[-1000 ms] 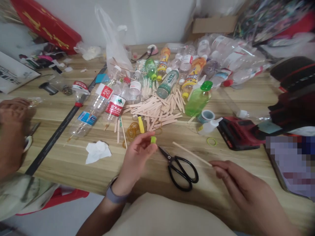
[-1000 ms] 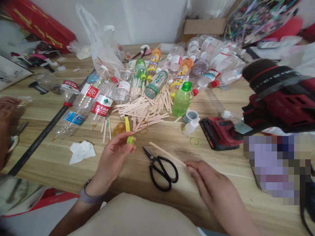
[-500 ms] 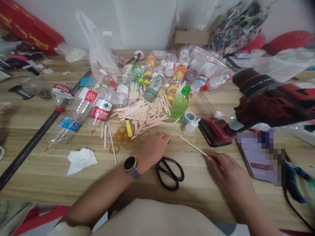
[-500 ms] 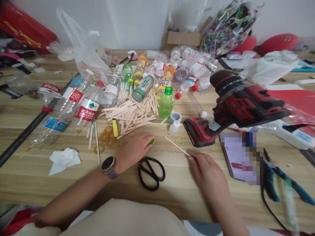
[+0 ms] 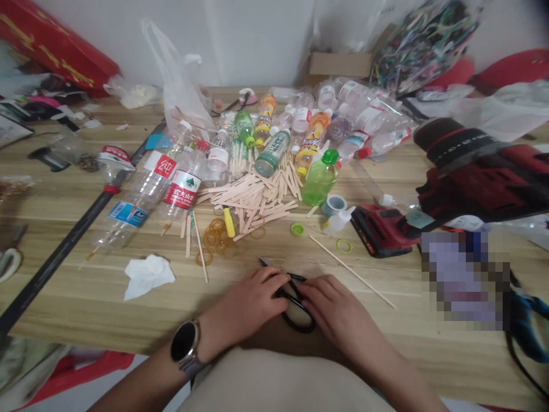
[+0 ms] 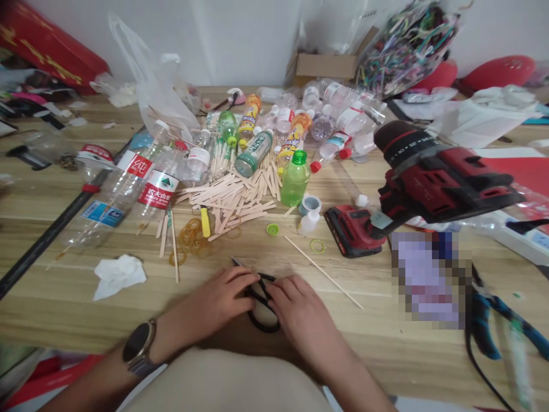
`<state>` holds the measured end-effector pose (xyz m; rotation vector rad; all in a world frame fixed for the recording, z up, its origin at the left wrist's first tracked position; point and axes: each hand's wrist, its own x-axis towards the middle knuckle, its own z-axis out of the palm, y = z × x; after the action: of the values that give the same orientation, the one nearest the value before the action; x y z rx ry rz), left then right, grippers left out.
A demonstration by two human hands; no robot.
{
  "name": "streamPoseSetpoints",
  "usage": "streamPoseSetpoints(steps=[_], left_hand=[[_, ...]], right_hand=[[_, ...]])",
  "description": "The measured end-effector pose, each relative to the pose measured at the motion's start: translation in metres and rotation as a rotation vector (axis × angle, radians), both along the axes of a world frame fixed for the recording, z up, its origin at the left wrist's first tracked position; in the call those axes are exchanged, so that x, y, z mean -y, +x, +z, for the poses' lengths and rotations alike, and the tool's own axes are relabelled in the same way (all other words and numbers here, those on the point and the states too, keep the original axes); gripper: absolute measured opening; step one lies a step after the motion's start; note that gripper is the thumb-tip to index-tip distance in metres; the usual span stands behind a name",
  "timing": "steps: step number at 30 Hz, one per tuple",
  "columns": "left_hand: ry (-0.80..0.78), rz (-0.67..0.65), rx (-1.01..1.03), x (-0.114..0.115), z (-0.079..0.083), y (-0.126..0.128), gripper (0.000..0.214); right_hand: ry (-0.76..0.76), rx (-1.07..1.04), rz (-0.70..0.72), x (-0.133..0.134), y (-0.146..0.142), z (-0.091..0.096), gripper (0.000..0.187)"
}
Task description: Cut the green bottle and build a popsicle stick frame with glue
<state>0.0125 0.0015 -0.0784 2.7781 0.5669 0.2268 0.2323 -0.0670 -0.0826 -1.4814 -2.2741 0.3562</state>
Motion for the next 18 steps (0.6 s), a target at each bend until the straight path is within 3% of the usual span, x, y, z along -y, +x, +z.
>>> streamPoseSetpoints(steps=[6, 13, 18], left_hand=[[-0.005, -0.046, 0.089, -0.002, -0.005, 0.008, 0.017], [-0.024, 0.148, 0.28, 0.0, 0.012, 0.015, 0.024], [0.027, 0.189, 0.292, -0.001, 0.029, 0.029, 0.025]], right_hand=[[-0.055, -0.069, 0.039, -0.01, 0.0, 0.005, 0.031], [-0.513, -0.549, -0.043, -0.004, 0.012, 0.022, 0.031], [-0.423, -0.549, -0.022, -0.007, 0.007, 0.024, 0.046]])
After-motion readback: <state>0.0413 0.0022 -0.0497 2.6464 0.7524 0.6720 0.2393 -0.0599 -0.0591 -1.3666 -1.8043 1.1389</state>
